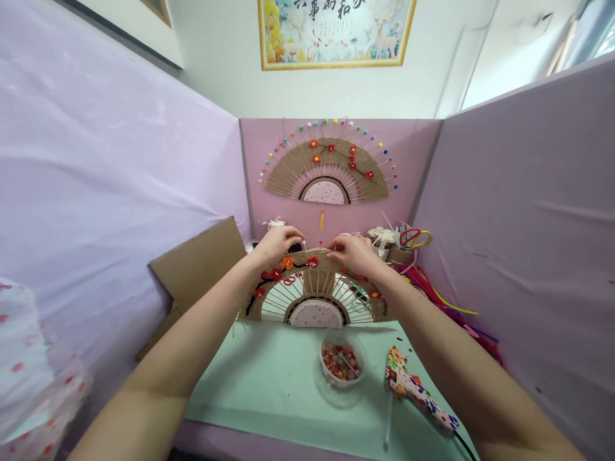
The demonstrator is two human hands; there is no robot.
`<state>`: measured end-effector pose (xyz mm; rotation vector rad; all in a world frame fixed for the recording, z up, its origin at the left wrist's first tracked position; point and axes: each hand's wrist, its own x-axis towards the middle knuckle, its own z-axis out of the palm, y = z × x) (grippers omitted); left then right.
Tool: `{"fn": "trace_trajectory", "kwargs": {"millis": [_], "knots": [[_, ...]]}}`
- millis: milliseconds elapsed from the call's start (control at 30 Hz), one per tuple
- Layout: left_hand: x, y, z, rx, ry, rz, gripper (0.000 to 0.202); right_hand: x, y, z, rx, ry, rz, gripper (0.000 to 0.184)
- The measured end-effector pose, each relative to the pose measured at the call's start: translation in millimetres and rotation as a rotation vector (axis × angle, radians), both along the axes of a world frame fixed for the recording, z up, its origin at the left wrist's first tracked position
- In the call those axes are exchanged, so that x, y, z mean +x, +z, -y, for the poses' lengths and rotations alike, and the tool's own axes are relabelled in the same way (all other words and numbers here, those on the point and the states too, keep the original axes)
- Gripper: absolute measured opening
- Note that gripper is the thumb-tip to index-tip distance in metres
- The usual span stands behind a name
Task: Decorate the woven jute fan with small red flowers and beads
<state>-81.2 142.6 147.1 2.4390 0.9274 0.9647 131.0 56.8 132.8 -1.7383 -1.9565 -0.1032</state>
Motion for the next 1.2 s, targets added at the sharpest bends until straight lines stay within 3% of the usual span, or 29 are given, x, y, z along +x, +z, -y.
{"fn": "trace_trajectory", "kwargs": {"millis": [1200], "knots": [[8.3, -2.8, -0.7, 0.13, -0.013, -0.007, 0.016, 0.1, -5.2, 4.5, 0.025, -0.005, 0.041, 0.016]]}}
